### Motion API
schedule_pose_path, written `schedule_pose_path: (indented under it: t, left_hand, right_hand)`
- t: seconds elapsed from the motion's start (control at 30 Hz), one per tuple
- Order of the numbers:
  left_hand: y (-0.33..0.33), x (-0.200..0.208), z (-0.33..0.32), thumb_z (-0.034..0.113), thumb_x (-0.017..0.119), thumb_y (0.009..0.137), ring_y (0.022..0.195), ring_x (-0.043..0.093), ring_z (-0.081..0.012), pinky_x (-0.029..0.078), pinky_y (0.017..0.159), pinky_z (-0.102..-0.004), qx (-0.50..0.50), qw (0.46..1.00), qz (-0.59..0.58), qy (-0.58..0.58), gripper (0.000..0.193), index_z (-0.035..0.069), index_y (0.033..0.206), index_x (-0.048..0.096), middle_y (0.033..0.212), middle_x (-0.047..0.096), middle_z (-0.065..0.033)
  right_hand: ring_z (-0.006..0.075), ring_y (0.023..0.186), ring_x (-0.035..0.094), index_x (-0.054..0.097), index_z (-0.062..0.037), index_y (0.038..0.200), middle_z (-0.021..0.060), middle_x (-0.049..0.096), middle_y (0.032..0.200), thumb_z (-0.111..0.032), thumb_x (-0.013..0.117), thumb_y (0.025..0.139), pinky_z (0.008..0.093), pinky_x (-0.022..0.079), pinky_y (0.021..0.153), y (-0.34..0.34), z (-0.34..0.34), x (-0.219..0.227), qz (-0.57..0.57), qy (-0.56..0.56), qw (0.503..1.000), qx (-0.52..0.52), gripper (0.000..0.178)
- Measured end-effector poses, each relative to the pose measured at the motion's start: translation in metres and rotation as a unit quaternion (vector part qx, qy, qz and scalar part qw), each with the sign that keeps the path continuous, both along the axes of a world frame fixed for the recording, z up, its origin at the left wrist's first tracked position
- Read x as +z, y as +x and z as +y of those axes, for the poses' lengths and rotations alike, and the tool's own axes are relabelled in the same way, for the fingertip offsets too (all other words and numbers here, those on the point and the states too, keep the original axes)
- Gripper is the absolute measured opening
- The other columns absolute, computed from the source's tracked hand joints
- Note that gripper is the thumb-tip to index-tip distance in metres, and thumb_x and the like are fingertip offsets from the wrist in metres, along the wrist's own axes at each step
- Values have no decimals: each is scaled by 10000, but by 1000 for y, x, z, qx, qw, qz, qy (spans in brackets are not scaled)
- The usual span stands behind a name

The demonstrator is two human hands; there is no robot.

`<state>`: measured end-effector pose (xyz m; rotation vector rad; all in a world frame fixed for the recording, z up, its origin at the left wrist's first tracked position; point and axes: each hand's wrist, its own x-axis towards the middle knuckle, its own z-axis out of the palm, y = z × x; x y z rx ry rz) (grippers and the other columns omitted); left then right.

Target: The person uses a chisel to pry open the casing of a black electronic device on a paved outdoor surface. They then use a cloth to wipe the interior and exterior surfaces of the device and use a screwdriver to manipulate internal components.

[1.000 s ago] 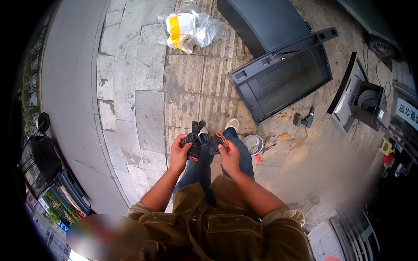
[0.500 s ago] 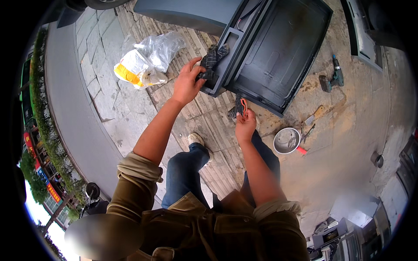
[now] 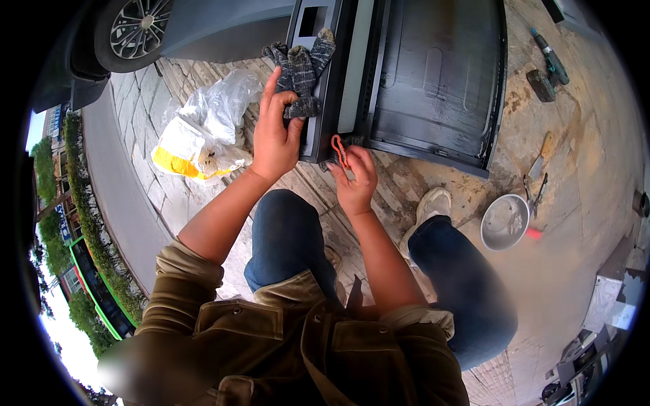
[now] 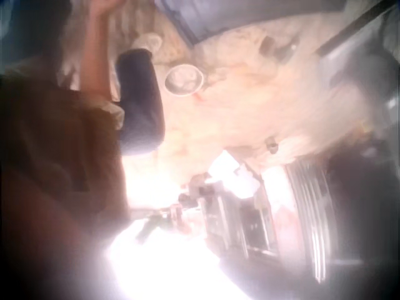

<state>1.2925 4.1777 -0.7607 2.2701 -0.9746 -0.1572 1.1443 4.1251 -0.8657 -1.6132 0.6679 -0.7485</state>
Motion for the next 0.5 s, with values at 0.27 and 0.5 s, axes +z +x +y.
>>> schedule_pose_path:
  t: [0.27, 0.5]
  left_hand:
    - [-2, -13, 4, 106, 614, 867, 1156, 499, -404, 467, 864, -411, -10, 998, -52, -23, 266, 54, 1102, 501, 1440, 354, -184]
    - [-6, -5, 5, 130, 588, 863, 1128, 522, -388, 440, 919, -449, 5, 1000, 3, -27, 301, 66, 1146, 508, 1422, 377, -191]
  right_hand:
    - [207, 806, 560, 610, 41, 938, 104, 588, 934, -77, 631, 864, 287, 445, 744, 7, 25, -12, -41, 56, 989, -128, 141]
    - [70, 627, 371, 572, 17, 859, -26, 457, 667, -257, 450, 994, 250, 331, 553, 47, 19, -6, -69, 53, 965, -246, 329]
